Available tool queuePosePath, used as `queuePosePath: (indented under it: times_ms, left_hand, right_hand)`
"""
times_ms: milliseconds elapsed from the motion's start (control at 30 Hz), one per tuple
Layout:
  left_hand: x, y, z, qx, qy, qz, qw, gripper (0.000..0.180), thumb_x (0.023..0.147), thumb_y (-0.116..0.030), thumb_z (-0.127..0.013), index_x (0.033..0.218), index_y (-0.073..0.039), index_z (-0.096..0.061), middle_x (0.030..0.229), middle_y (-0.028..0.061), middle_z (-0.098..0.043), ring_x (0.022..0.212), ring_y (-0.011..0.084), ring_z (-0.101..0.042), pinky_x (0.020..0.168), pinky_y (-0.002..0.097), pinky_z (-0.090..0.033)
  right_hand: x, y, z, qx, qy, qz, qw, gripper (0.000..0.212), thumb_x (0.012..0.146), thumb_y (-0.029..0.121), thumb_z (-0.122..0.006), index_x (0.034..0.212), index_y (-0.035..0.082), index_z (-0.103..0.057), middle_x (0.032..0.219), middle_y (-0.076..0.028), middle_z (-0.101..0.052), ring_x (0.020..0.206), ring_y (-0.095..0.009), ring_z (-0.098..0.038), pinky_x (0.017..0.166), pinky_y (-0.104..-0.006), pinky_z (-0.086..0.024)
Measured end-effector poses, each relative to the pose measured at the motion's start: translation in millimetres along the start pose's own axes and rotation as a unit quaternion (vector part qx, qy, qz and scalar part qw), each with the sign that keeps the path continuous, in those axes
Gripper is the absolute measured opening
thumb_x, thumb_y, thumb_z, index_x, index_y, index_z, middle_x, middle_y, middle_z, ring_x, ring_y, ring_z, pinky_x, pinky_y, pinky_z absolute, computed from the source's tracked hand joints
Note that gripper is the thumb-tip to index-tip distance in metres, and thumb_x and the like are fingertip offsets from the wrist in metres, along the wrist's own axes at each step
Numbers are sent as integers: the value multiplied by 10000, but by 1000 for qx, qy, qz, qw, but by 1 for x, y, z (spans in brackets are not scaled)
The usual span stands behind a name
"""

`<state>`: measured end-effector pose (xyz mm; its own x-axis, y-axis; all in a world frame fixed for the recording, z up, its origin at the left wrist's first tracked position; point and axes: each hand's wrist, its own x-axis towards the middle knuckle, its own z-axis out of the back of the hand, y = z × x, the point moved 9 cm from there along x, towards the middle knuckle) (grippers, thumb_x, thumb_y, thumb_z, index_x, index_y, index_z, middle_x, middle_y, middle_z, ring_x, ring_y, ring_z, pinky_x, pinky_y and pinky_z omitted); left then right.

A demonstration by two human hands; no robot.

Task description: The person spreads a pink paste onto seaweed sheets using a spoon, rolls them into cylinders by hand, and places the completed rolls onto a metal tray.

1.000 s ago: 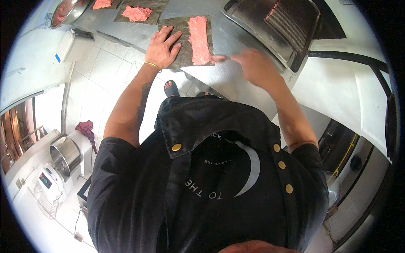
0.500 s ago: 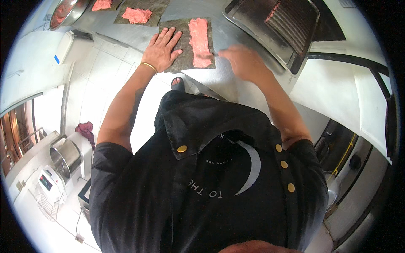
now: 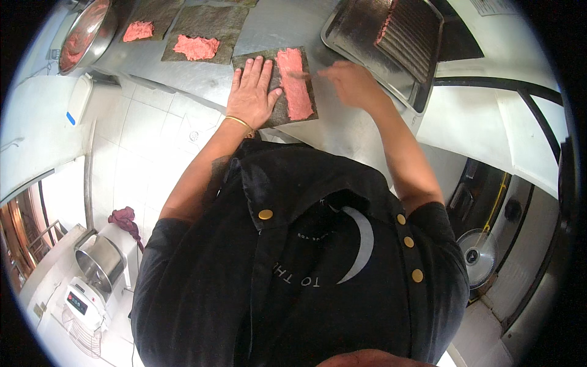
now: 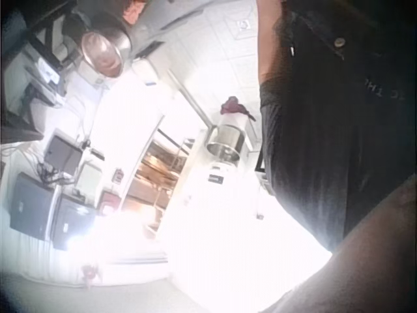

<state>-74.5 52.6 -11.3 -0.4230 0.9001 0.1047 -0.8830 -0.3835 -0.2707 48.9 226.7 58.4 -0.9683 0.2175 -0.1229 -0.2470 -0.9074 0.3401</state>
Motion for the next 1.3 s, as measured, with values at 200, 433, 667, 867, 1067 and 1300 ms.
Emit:
queuePosePath:
  times_ms: [200,433,667,867,1067,1300]
  left_hand:
    - [-6,4,-20,60,48,-10,997,779,1088,-580,-383,1679,-85,-271,1751,156,-236,1630,336,-182,1316,520,-148]
    - [-5,7,-17,92,45,-11,995,783,1092,-592,-352,1687,-94,-249,1755,142,-230,1635,332,-163,1322,516,-132]
    - [-10,3,-14,128,58,14,990,768,1087,-618,-324,1698,-162,-236,1760,107,-228,1633,333,-166,1319,531,-141]
    - [-9,2,-14,126,48,13,991,758,1090,-609,-338,1698,-168,-238,1761,105,-225,1630,329,-177,1318,527,-140]
    - [-9,4,-16,115,54,15,992,763,1087,-605,-358,1695,-157,-248,1755,117,-239,1625,336,-193,1314,527,-143]
    - [-10,3,-14,113,56,16,992,772,1083,-612,-358,1696,-155,-246,1759,113,-229,1631,334,-174,1315,536,-137]
  right_hand:
    - [-7,0,-34,-76,98,20,992,422,926,89,-561,1278,217,-756,1088,-141,-711,1043,-380,-693,931,-489,-563]
    - [-38,3,-26,3,59,120,991,404,905,72,-558,1237,173,-766,1053,-153,-709,1042,-376,-689,908,-489,-563]
    - [-45,11,-31,7,110,173,979,369,910,48,-556,1198,113,-779,1010,-161,-706,992,-385,-682,863,-476,-552]
    - [-22,5,-14,31,55,136,989,369,922,58,-543,1193,121,-785,1007,-158,-709,987,-375,-682,860,-467,-549]
    - [-49,6,-32,11,102,205,973,376,900,125,-586,1223,169,-774,1005,-157,-709,990,-366,-705,860,-478,-572]
    - [-39,3,-28,-2,113,128,985,337,907,111,-578,1182,147,-770,1008,-144,-702,995,-368,-695,879,-483,-565]
